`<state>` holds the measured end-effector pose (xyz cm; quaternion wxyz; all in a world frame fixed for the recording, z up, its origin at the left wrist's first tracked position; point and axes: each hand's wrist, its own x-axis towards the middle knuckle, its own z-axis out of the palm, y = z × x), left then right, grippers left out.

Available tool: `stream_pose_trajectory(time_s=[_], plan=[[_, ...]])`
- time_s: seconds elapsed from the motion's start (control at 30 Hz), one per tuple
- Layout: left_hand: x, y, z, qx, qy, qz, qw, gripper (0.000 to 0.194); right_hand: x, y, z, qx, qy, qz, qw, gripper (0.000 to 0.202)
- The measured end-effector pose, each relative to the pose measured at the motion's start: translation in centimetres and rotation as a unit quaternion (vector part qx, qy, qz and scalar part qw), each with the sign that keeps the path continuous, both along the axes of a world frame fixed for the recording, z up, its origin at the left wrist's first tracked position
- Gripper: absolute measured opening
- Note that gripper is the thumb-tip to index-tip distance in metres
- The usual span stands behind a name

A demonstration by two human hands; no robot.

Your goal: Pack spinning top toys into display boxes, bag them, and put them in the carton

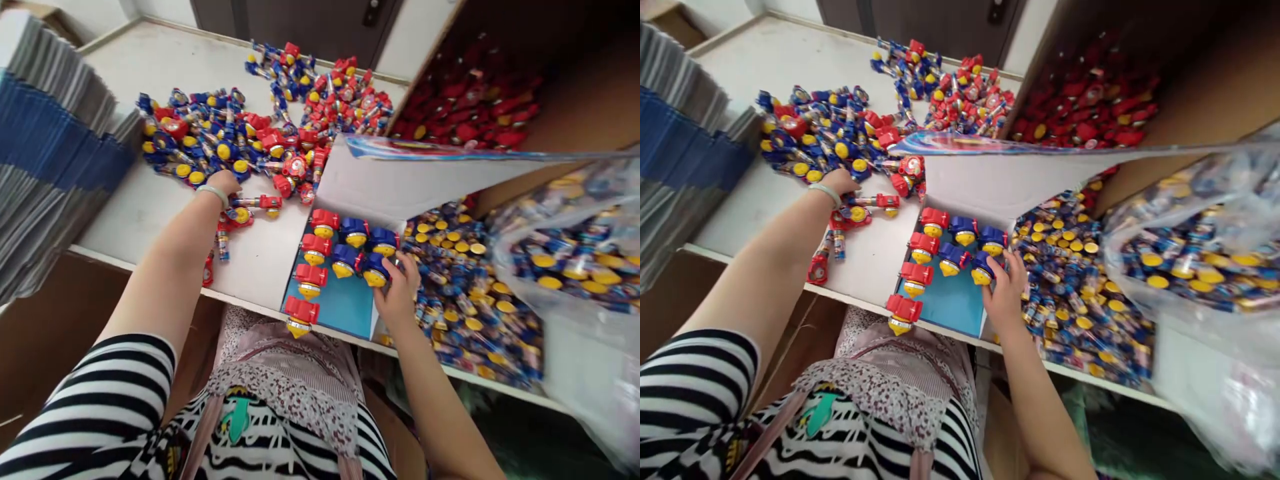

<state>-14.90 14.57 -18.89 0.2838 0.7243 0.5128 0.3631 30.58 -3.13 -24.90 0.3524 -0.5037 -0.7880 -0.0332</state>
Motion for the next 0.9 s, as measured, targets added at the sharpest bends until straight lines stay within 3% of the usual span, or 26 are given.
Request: stream_pose_trajectory(time_s=[0.07,0.17,0.27,0.37,0.47,0.53,0.6,0.7,0.77,0.8,0.83,0.9], plan=[[0.0,0.0,-0.5,-0.009,-0.008,-0.011,1.0,0.055,0.0,-0.2,-0.1,-0.014,0.011,0.007,1.0,0.048],[-0.6,-0.6,-0.8,-0.071,-0.001,0.086,0.994,0.045,0.8,-0.6,0.7,-0.071,0.01,0.04,0.997,0.053],[-1.7,-1.6,-1.0,-0.123,-0.011,0.226,0.966,0.03,1.5,-0.9,3.1,-0.099,0.003,0.064,0.993,0.075],[-1.7,-3.2,-0.6,-0.068,-0.042,0.254,0.964,0.031,-0.6,-0.6,6.8,-0.023,0.061,0.075,0.995,0.079],[0.9,-6.2,0.6,0.035,-0.069,0.186,0.979,0.044,-6.4,0.5,10.2,-0.014,0.123,0.156,0.98,0.07],[4.0,-9.0,1.9,0.09,-0.064,0.121,0.986,0.044,-11.2,1.4,11.6,-0.033,0.161,0.22,0.962,0.085],[7.3,-11.9,3.2,0.134,-0.055,0.024,0.989,0.044,-15.0,2.2,12.0,-0.002,0.19,0.232,0.954,0.095],[9.9,-14.1,4.7,0.153,-0.042,-0.148,0.976,0.046,-16.5,2.2,11.7,0.105,0.204,0.177,0.957,0.089],[8.8,-13.1,5.0,0.137,-0.024,-0.2,0.97,0.044,-14.5,1.2,11.6,0.141,0.205,0.126,0.96,0.083],[7.3,-11.8,5.0,0.129,-0.018,-0.169,0.977,0.038,-12.9,0.5,11.6,0.15,0.206,0.103,0.961,0.08],[5.3,-10.3,4.7,0.121,-0.011,-0.101,0.987,0.032,-11.1,-0.3,11.6,0.153,0.209,0.077,0.963,0.078],[0.3,-6.8,3.7,0.093,0.01,0.138,0.986,0.021,-7.2,-2.1,11.6,0.153,0.213,0.02,0.965,0.077]])
